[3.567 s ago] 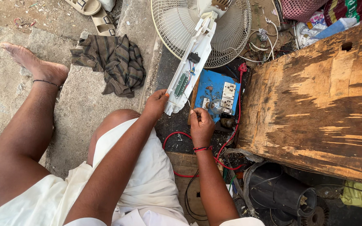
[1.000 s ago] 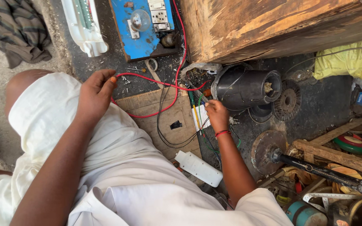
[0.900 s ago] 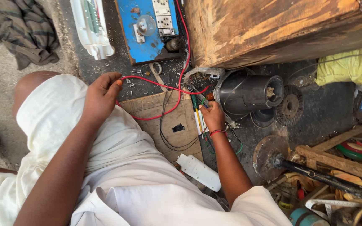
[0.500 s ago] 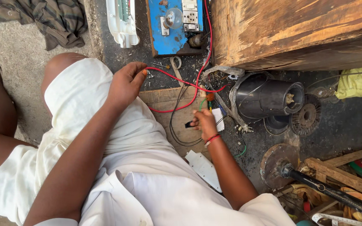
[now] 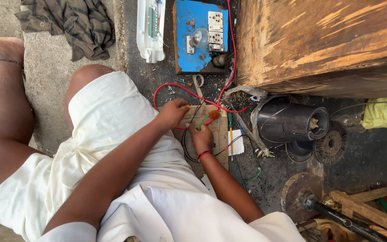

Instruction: The person sits on the ground and repairs a white pedestal fan by connecting wires to a blue power board with a light bulb. They repeatedly test the fan's operation by touching wires to the board and adjusting connections on the fan's internal circuit board.

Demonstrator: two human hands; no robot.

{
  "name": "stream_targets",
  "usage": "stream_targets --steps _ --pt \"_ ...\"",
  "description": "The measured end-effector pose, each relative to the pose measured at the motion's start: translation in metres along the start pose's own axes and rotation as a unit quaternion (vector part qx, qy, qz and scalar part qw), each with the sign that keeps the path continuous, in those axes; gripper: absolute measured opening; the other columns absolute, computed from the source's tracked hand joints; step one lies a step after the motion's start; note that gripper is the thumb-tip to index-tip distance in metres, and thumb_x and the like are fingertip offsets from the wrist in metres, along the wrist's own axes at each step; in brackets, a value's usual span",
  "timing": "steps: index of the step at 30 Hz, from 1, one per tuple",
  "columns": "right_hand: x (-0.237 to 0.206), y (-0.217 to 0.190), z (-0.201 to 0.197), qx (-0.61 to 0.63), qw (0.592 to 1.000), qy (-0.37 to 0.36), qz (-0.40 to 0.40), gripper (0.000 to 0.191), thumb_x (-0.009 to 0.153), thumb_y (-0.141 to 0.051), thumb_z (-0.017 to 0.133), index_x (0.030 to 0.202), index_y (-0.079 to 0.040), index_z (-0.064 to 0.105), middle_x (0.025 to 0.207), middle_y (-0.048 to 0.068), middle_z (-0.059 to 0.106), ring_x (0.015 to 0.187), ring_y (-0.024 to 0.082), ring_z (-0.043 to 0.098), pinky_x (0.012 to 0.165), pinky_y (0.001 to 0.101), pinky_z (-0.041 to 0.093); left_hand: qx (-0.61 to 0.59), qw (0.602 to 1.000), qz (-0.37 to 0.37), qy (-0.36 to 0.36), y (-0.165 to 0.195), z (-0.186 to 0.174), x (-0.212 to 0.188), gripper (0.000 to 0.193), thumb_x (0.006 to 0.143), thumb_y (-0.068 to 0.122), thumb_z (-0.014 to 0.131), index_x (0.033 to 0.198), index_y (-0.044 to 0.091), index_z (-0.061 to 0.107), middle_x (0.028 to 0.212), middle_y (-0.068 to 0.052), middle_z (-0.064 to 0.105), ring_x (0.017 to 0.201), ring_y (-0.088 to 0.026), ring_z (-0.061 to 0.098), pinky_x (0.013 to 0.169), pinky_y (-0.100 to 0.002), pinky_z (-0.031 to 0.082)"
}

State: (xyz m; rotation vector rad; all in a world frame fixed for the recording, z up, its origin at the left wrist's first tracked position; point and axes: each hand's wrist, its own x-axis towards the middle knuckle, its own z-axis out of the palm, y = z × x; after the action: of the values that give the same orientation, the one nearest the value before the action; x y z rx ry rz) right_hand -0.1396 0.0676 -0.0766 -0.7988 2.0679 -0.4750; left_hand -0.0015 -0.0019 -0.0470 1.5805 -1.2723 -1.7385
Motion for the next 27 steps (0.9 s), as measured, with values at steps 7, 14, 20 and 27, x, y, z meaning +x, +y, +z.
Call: stream_targets --steps 7,14,20,27 --pt "0.014 -0.003 0.014 -0.014 0.998 0.021 -0.056 0.039 0.084 -0.029 0.080 0.064 -0.006 0.056 0.053 0.004 0.055 0.044 0.015 0.048 0.042 0.0318 0.040 0.076 0.997 -0.013 0.002 -0.008 0.004 0.009 0.039 0.092 0.033 0.066 0.118 0.004 0.072 0.107 -0.020 0.075 0.100 -0.034 0.073 0.089 -0.042 0.055" --pt "0.005 0.008 -0.001 0.177 0.981 -0.080 0.012 0.019 0.090 -0.020 0.072 0.076 -0.011 0.062 0.060 -0.002 0.053 0.047 0.008 0.046 0.042 0.0245 0.035 0.083 0.983 0.163 0.006 -0.018 0.013 0.019 0.033 0.097 0.028 0.069 0.111 -0.002 0.075 0.106 -0.021 0.073 0.095 -0.037 0.069 0.083 -0.044 0.054" --pt "-0.007 0.016 0.000 0.205 0.968 -0.139 -0.031 0.008 0.090 -0.015 0.074 0.093 -0.009 0.070 0.068 -0.005 0.058 0.051 0.003 0.047 0.041 0.0211 0.034 -0.227 0.959 -0.095 -0.140 -0.015 0.019 0.012 0.017 0.096 0.019 0.068 0.100 0.003 0.072 0.080 -0.004 0.068 0.067 -0.014 0.065 0.058 -0.031 0.057" --pt "-0.005 0.024 -0.008 0.127 0.969 -0.182 -0.113 0.029 0.101 -0.032 0.065 0.093 -0.005 0.071 0.064 -0.002 0.060 0.050 0.005 0.050 0.044 0.0226 0.037 -0.228 0.965 -0.064 -0.112 -0.016 0.017 0.002 0.010 0.097 0.014 0.066 0.094 0.004 0.070 0.078 -0.004 0.070 0.065 -0.012 0.062 0.054 -0.028 0.049"
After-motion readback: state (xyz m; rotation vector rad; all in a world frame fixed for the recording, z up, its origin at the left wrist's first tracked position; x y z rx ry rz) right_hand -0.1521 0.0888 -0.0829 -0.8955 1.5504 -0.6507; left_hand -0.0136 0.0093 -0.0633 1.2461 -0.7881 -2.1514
